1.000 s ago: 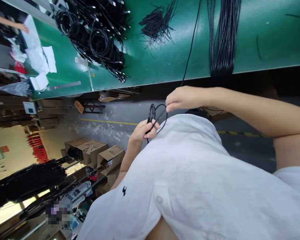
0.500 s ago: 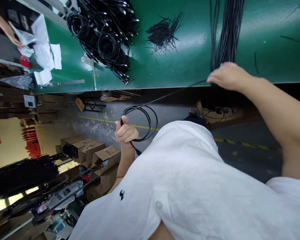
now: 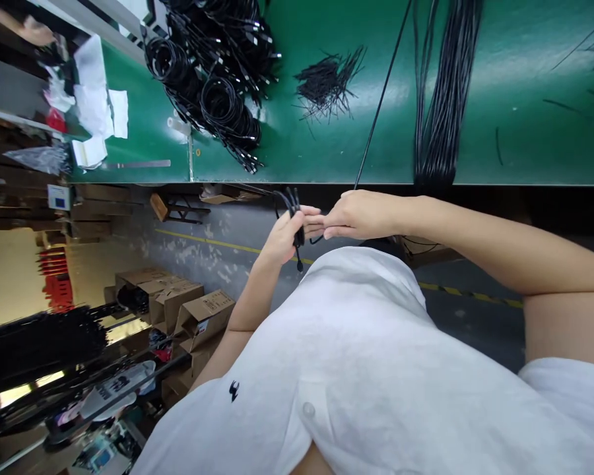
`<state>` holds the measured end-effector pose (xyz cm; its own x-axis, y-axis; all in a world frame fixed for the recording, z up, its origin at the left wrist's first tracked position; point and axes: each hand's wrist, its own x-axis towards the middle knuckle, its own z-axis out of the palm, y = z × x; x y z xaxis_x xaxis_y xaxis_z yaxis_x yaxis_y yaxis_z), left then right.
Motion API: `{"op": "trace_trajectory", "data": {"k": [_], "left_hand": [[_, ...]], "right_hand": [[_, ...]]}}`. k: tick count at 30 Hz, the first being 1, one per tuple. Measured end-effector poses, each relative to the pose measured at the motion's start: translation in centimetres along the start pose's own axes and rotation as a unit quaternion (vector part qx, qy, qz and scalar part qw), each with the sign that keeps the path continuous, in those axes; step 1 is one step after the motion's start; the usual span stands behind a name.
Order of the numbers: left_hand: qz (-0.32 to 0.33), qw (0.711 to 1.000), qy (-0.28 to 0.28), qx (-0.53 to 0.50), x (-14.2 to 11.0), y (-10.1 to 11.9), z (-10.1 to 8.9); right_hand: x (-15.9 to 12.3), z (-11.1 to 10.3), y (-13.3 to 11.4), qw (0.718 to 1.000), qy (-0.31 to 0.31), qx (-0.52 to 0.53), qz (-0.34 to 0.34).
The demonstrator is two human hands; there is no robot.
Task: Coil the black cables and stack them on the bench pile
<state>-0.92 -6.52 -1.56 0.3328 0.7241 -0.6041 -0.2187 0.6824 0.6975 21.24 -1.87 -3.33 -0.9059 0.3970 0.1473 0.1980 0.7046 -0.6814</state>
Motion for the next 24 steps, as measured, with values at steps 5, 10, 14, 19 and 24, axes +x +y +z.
{"op": "trace_trajectory", "data": {"k": [5,10,14,19,24], "left_hand": [[-0.089,0.981,-0.156,0.069,1.5,0.1,0.8],[-0.101,0.982,-0.160,0.028,1.6,1.3,1.1],[-0.149,0.981,-0.121,-0.009,2.3,1.9,2.5],[-0.154,0.983,-0.052,-0.082,2.1,2.3,3.8],[-0.120,0.984,-0.029,-0.127,1.9,2.3,4.0]], "right_hand": [[-1.4,-0.8,1.7,0.999,0.029,-0.007,0.042],[-3.1,-1.5,4.7,0.991,0.069,0.029,0.110],[-2.9,-1.4,5.4,0.989,0.093,0.056,0.101],[-5.9,-1.6,10.3,0.982,0.071,0.029,0.174],[-13.4,-5.6,20.0,0.911,0.076,-0.164,0.372]]}}
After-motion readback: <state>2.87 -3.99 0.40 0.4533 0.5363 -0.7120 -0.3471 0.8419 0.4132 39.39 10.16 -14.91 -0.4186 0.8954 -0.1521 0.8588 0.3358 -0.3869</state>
